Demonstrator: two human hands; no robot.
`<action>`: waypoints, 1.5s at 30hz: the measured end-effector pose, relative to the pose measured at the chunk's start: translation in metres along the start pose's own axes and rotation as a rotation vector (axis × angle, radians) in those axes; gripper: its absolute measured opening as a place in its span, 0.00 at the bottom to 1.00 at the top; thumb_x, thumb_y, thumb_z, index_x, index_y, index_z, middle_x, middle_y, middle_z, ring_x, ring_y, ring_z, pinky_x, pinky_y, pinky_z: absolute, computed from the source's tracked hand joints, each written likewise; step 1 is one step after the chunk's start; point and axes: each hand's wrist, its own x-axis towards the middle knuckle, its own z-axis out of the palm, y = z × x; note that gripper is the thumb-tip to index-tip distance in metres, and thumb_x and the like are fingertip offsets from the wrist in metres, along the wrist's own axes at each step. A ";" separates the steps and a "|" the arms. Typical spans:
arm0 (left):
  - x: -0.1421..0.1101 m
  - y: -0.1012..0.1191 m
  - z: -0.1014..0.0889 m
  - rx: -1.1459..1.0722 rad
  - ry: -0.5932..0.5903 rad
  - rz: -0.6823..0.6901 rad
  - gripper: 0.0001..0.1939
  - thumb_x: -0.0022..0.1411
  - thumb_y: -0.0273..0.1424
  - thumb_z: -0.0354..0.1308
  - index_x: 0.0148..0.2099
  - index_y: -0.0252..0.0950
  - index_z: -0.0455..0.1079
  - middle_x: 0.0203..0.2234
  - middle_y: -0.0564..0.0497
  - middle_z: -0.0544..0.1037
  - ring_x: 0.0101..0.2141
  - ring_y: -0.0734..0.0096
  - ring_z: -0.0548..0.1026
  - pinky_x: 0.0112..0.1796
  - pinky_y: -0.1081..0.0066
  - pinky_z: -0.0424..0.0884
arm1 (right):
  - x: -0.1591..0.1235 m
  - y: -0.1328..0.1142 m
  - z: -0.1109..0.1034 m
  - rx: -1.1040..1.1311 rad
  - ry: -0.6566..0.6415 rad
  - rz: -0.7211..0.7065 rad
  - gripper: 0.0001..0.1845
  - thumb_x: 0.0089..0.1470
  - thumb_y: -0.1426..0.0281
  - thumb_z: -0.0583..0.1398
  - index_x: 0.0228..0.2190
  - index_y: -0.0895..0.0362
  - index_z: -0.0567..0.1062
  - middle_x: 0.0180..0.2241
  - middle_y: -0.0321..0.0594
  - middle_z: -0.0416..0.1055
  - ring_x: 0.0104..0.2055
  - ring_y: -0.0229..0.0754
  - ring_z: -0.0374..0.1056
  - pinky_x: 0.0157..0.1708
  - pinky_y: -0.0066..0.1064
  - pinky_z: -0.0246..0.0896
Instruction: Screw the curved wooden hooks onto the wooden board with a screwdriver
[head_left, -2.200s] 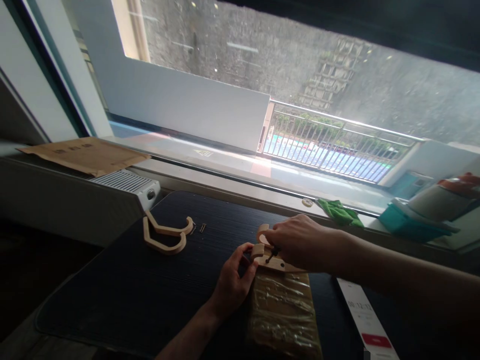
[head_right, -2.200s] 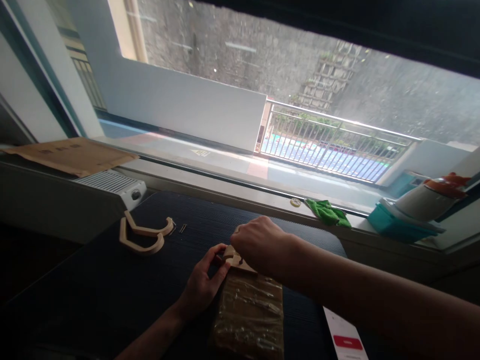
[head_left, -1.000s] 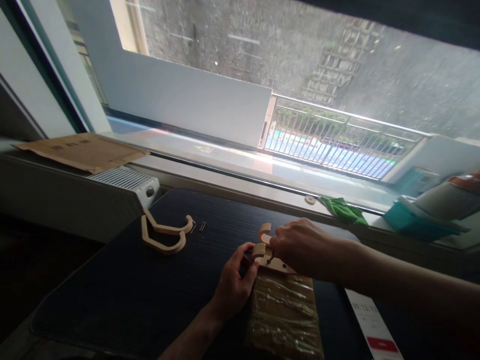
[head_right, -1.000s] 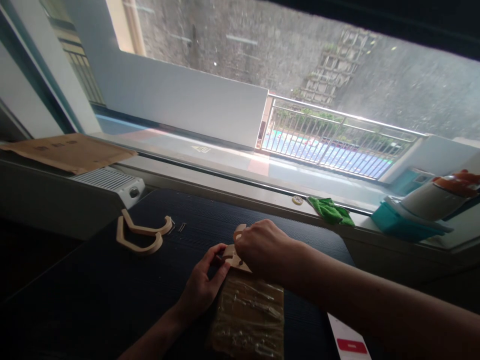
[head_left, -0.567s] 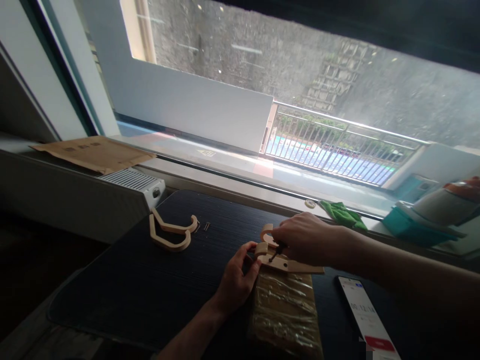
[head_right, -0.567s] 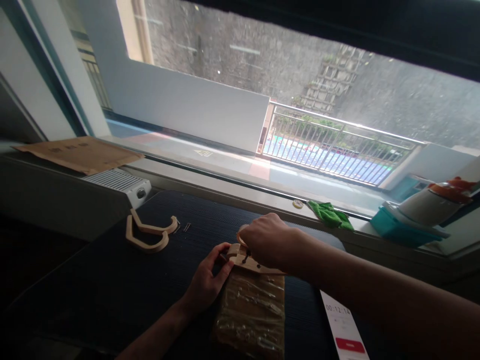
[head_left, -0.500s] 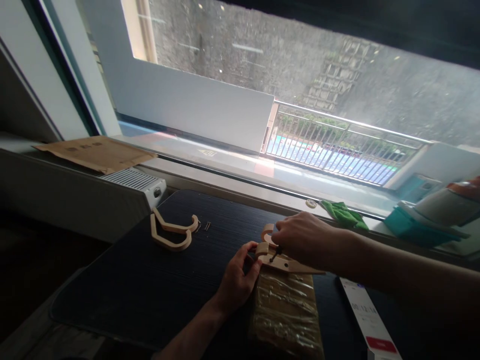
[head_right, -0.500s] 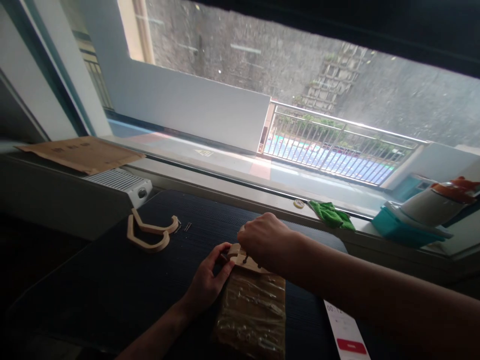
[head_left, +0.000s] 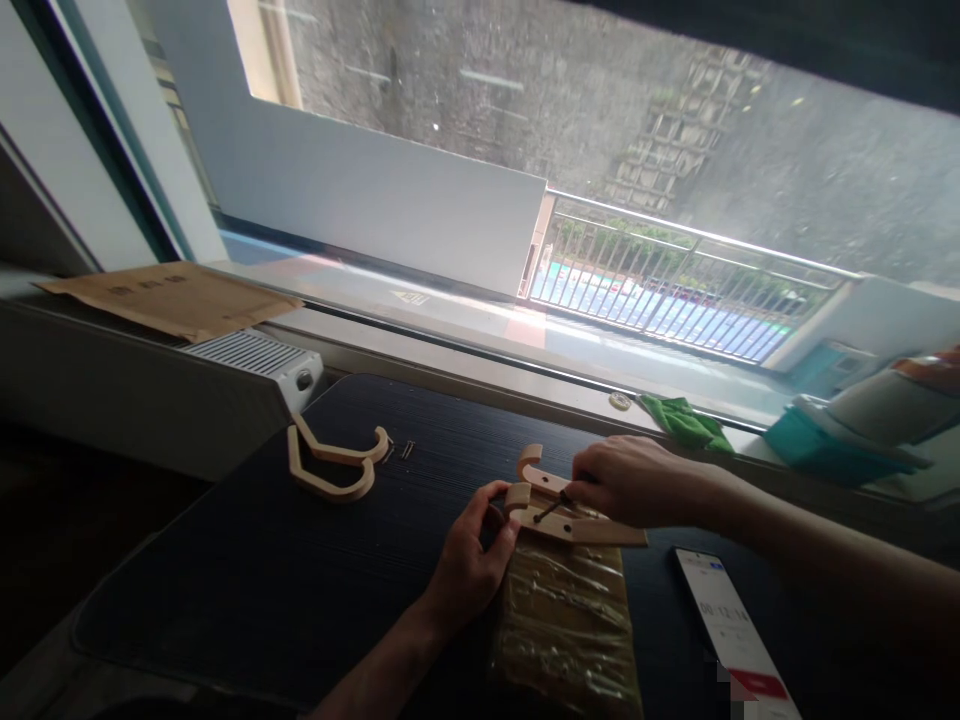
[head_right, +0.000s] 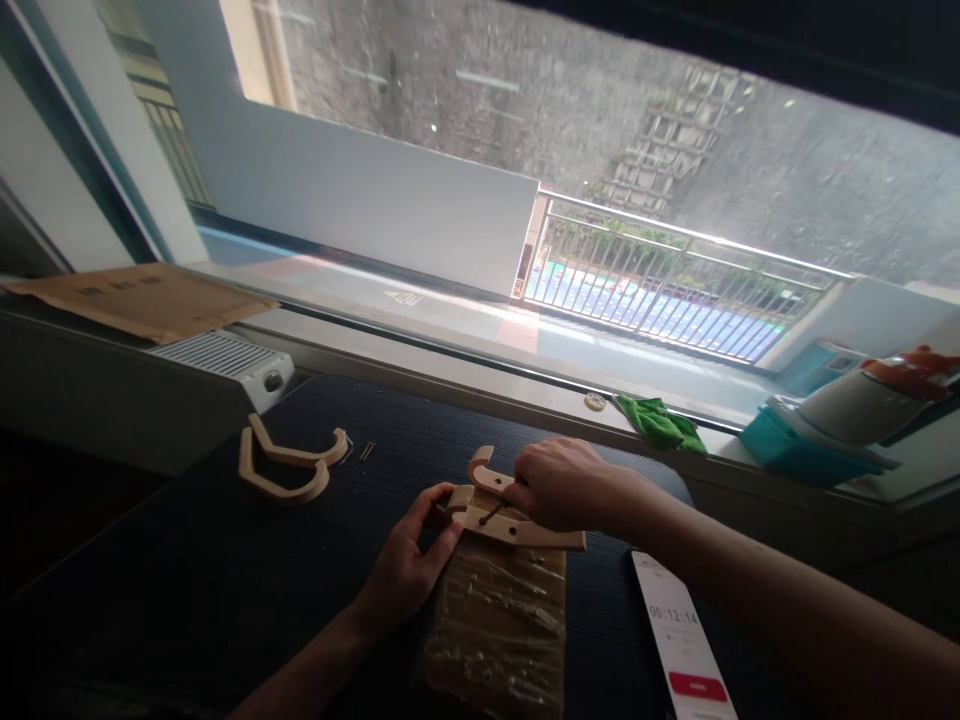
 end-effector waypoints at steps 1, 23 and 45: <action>0.000 0.001 0.000 -0.011 -0.008 0.005 0.18 0.59 0.30 0.54 0.52 0.38 0.62 0.38 0.50 0.74 0.35 0.69 0.73 0.38 0.71 0.70 | -0.001 0.001 0.001 0.010 0.000 0.015 0.21 0.59 0.60 0.47 0.31 0.56 0.75 0.28 0.42 0.74 0.31 0.43 0.69 0.27 0.30 0.54; -0.002 0.001 0.002 -0.036 -0.104 0.074 0.13 0.58 0.26 0.54 0.47 0.39 0.62 0.35 0.54 0.71 0.35 0.71 0.70 0.39 0.73 0.66 | 0.009 -0.033 -0.010 -0.224 -0.009 -0.100 0.12 0.56 0.70 0.54 0.24 0.57 0.73 0.20 0.41 0.71 0.23 0.41 0.67 0.18 0.29 0.47; -0.002 -0.001 0.001 -0.033 -0.134 0.074 0.14 0.60 0.26 0.53 0.48 0.40 0.61 0.35 0.54 0.70 0.36 0.70 0.69 0.39 0.71 0.66 | -0.001 -0.037 -0.011 -0.184 0.005 -0.249 0.07 0.50 0.78 0.55 0.29 0.59 0.73 0.24 0.39 0.71 0.24 0.37 0.65 0.20 0.29 0.46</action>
